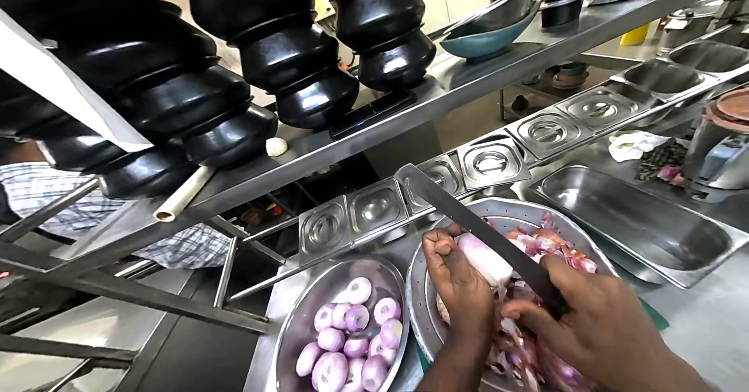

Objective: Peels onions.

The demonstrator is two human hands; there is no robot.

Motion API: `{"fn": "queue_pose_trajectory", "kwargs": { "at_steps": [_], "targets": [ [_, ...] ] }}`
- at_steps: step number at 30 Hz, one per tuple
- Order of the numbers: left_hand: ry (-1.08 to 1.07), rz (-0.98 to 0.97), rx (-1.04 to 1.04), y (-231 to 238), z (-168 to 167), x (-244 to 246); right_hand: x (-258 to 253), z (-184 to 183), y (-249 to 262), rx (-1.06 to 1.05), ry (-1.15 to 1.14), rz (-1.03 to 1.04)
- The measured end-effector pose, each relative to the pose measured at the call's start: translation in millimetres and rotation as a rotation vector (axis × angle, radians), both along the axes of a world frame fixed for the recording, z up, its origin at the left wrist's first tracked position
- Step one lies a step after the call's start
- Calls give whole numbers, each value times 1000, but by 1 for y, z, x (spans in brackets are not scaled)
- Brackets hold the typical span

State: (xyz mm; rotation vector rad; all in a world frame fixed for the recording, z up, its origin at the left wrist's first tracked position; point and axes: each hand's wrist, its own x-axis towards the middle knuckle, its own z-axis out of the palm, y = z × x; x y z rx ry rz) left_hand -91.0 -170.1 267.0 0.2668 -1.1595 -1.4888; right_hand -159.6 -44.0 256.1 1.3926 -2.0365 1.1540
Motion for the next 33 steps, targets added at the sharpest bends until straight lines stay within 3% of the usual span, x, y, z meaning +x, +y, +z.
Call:
{"fn": "queue_pose_trajectory", "kwargs": {
  "at_steps": [14, 22, 26, 33],
  "targets": [
    [130, 119, -144, 6, 9, 0, 13, 10, -16, -32, 217, -168],
    [105, 66, -85, 7, 7, 1, 10, 9, -17, -43, 314, -153],
    [110, 1, -84, -1, 1, 1, 4, 5, -13, -45, 258, -77],
    [109, 105, -87, 4, 7, 0, 3, 8, -18, -14, 172, -104]
  ]
}}
